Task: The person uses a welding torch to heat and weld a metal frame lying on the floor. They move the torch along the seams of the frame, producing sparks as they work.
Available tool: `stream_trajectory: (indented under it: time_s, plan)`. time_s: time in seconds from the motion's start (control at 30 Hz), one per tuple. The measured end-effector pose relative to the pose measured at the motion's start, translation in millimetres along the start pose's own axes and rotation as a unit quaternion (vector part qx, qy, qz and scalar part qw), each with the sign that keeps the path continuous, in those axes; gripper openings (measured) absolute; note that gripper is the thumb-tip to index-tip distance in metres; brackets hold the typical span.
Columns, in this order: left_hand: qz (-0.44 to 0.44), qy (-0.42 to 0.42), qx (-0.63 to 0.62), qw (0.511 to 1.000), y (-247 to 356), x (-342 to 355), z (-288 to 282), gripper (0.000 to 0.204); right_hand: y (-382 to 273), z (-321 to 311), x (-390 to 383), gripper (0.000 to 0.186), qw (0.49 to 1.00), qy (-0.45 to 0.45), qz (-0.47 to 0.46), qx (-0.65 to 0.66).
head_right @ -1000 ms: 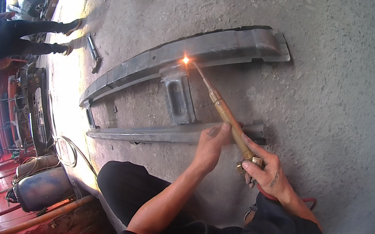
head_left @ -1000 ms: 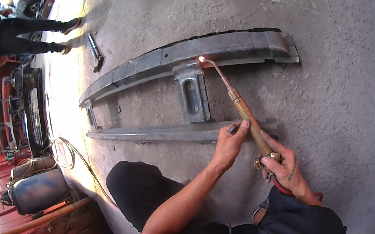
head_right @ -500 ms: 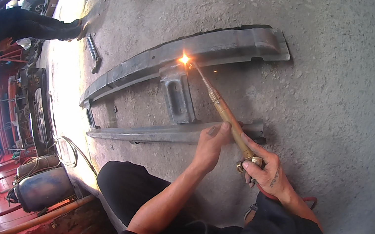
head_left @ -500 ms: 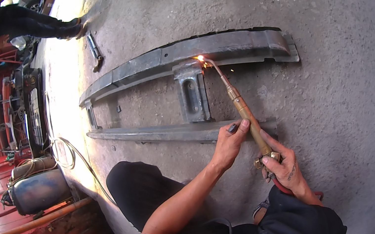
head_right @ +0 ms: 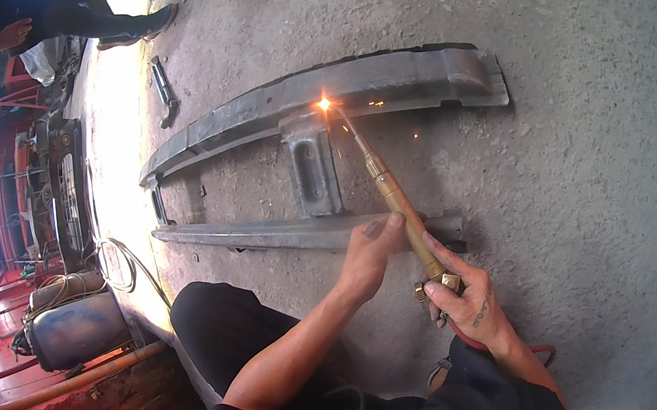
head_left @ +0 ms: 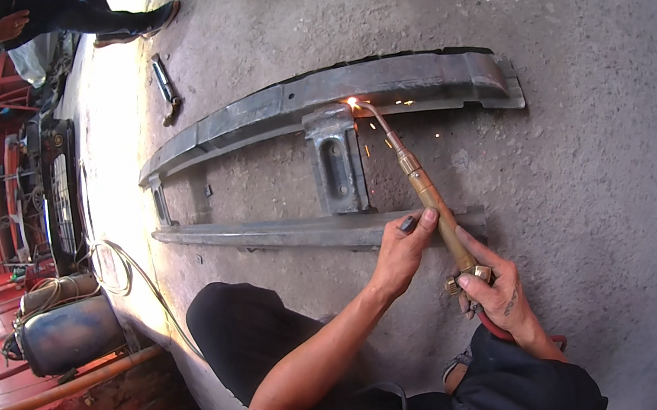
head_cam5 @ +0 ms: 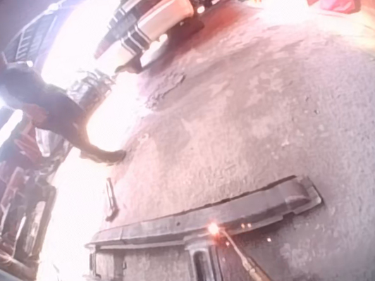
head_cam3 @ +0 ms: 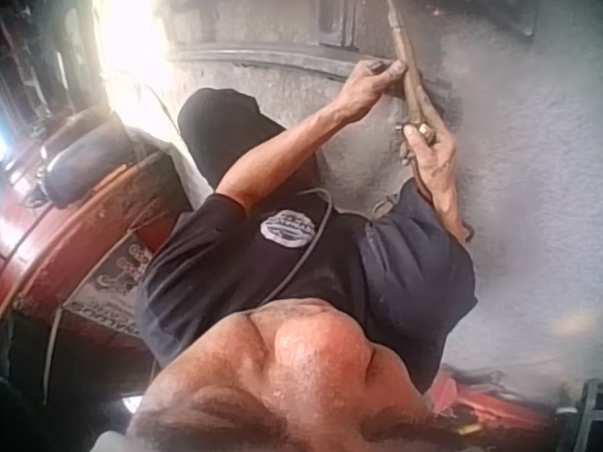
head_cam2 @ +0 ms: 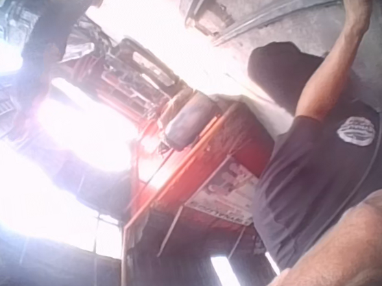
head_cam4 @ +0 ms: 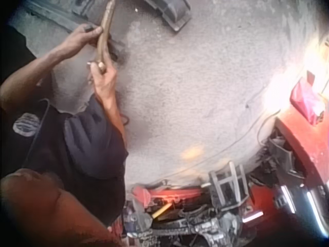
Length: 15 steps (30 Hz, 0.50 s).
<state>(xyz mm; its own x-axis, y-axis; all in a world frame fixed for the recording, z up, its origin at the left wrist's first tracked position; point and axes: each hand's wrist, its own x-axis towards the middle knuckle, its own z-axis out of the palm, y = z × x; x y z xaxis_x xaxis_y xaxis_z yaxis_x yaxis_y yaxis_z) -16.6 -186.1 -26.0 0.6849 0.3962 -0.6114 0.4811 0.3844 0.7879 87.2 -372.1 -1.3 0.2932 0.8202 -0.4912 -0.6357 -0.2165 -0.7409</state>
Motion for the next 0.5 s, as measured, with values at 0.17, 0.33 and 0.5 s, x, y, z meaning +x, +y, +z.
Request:
stream_trajectory:
  time_s: [0.17, 0.33, 0.5]
  plan:
    - [-0.004, 0.012, 0.008, 1.000, 0.0, -0.5, 1.2, 0.058, 1.5, -0.4, 0.5, 0.072, 1.000, -0.001, -0.005, -0.004]
    - [0.000, 0.007, -0.002, 1.000, 3.4, -1.4, 2.6, 0.057, -0.1, -1.2, 0.2, 0.074, 1.000, -0.003, 0.004, -0.001]
    - [-0.003, 0.008, -0.001, 1.000, -1.5, 0.2, 0.4, 0.058, -1.1, -0.6, 0.4, 0.074, 1.000, -0.001, 0.006, 0.000]
